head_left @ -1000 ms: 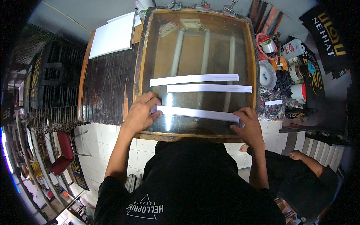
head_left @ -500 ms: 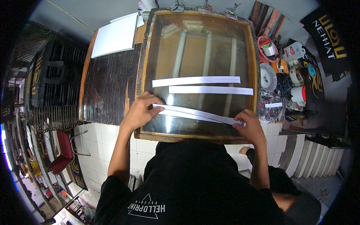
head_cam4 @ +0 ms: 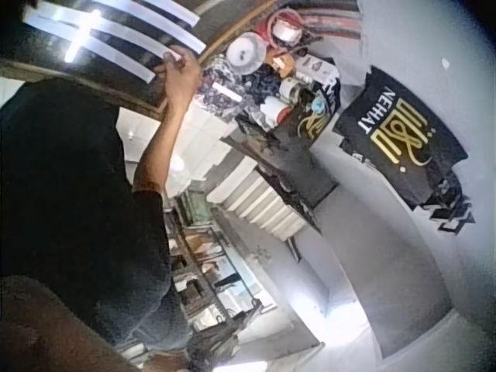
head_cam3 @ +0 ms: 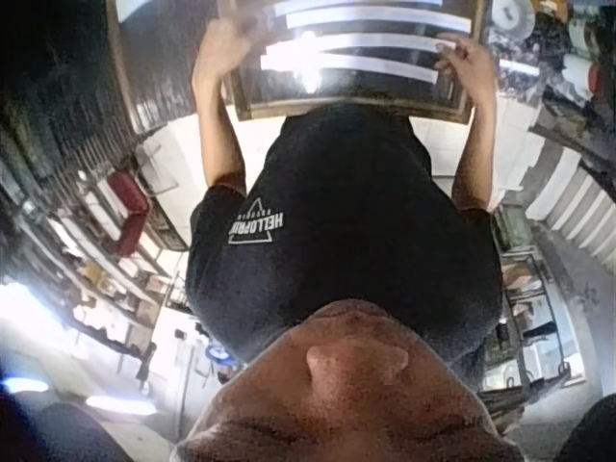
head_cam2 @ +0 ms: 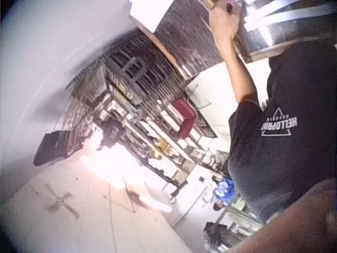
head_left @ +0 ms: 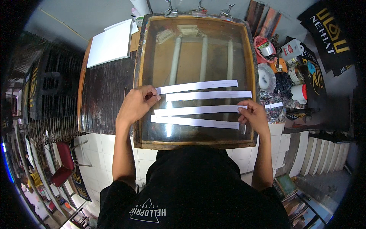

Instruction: The person takes several strips of paper from a shelf, aligns them on a glass workbench, and uses a metal ruler and a utility knife to cut them into smaller sections.

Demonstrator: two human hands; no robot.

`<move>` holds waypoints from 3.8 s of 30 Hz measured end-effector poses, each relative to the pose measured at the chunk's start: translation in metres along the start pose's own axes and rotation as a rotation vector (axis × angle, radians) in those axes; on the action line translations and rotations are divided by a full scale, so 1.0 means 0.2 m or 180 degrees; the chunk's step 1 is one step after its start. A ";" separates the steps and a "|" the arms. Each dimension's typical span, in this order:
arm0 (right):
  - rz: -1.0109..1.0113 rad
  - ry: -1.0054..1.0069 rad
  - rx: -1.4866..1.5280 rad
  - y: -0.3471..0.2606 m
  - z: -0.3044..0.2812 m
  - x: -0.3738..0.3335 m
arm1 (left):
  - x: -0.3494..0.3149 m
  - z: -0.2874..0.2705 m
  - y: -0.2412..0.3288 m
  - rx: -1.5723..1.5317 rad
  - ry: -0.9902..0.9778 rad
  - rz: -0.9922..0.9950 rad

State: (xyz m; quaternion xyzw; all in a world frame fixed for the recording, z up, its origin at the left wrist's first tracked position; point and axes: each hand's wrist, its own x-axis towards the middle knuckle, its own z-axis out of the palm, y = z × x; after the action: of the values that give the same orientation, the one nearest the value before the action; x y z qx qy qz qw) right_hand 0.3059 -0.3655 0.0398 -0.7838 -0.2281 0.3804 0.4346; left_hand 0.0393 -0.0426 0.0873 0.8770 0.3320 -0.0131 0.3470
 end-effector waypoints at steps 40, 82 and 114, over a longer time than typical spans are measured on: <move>-0.0378 0.0493 -0.1625 0.03 0.08 -0.24 | -0.23 0.14 -0.23 -0.0450 0.0693 0.0158; -0.0968 0.0533 -0.1513 0.18 0.04 -0.28 | -0.35 0.28 -0.05 -0.0087 0.0437 0.0167; -0.0376 -0.0107 -0.1657 0.07 0.05 -0.24 | -0.31 0.41 0.15 0.0372 0.0556 0.0676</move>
State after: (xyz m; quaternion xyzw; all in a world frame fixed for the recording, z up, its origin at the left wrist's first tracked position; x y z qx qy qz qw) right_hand 0.2703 -0.4012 0.0429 -0.8481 -0.3708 0.2958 0.2360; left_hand 0.0264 -0.1451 0.0593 0.9238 0.2649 0.0807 0.2645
